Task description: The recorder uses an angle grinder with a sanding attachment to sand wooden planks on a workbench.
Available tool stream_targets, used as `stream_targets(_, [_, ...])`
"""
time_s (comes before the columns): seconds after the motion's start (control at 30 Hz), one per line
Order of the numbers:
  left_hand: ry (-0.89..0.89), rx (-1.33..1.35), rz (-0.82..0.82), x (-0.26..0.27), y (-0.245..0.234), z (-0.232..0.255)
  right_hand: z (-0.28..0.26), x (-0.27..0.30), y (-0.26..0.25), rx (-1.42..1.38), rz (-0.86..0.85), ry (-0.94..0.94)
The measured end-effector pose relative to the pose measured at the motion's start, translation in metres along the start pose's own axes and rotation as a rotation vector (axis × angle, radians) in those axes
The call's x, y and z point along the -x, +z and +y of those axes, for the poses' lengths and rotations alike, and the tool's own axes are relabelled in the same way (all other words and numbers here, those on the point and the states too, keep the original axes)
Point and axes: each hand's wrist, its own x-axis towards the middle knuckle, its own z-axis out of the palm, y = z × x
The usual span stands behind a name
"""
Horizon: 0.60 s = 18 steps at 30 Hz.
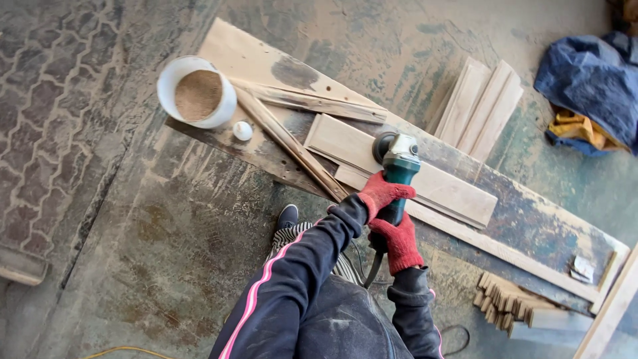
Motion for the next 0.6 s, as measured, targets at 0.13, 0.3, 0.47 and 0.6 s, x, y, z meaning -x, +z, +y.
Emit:
stream_targets(0.13, [-0.038,-0.062,-0.059,0.006,0.036,-0.018,0.022,-0.007,-0.035,-0.086,0.065,0.003])
stream_targets(0.3, [-0.079,-0.23,-0.125,0.006,0.052,-0.033,0.026,0.003,-0.045,-0.063,0.115,-0.029])
stream_targets(0.47, [-0.061,-0.13,-0.05,0.015,0.025,-0.031,0.03,0.007,-0.032,-0.014,0.09,-0.031])
stream_targets(0.6, [-0.03,-0.026,0.054,0.031,-0.013,-0.009,0.019,0.016,-0.005,0.05,0.006,-0.026])
